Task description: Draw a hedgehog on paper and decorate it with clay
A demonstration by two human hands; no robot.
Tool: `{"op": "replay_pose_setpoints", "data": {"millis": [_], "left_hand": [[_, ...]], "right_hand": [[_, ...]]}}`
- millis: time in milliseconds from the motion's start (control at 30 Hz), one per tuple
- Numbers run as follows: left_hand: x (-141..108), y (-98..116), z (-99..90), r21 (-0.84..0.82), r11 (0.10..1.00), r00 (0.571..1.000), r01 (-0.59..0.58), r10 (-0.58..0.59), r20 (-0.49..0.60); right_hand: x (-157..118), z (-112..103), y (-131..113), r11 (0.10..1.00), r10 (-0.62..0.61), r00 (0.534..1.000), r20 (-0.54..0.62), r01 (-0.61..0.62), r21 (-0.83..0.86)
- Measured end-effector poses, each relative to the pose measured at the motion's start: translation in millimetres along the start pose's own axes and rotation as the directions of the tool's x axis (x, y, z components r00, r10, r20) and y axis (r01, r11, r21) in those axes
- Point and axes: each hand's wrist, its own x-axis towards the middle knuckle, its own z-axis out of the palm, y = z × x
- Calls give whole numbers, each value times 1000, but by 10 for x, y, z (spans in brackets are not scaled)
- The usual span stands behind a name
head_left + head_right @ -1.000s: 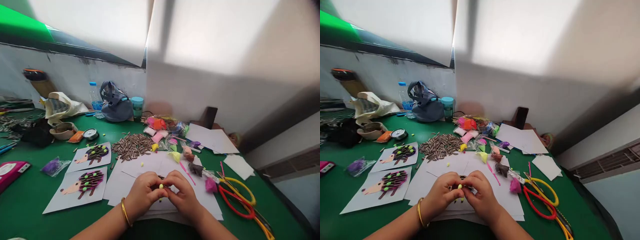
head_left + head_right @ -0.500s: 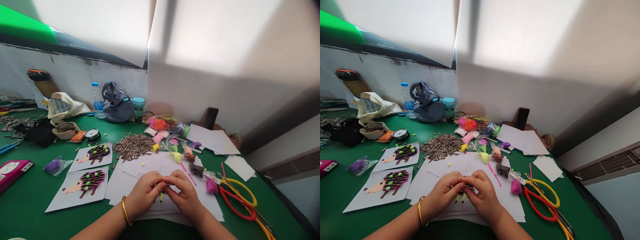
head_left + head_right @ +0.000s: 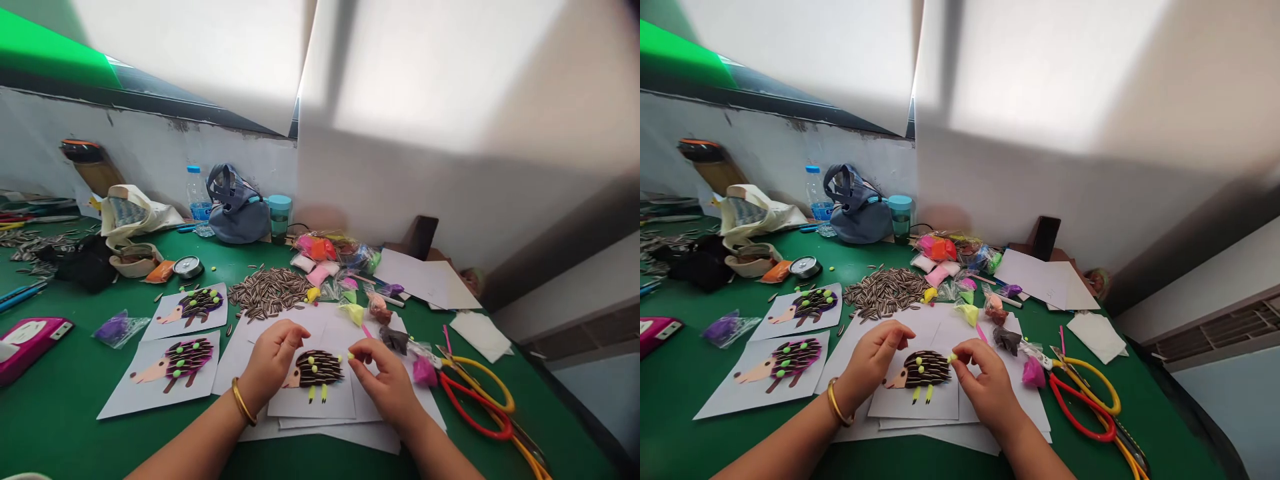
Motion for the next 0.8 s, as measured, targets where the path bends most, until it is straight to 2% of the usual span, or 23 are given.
{"op": "replay_pose_setpoints", "data": {"millis": [133,400,633,700,800], "left_hand": [[44,-42,-47,-34,995,994,94,-96,-45],[46,-27,-26,-35,992,992,120,-122,-39],[44,-14,-26,15,993,993,116,-115,-37],[50,-19,-23,51,994,995,94,-93,-17],[50,-26,-3,139,990,995,29,-41,86]], "right_hand": [[-89,61,28,993,92,992,89,-85,-87],[-60,114,30,953,10,991,132,30,-300],[-51,130,40,940,6,992,128,38,-338],[-48,131,34,937,4,991,134,43,-347],[-49,128,35,933,10,990,142,42,-358]]}}
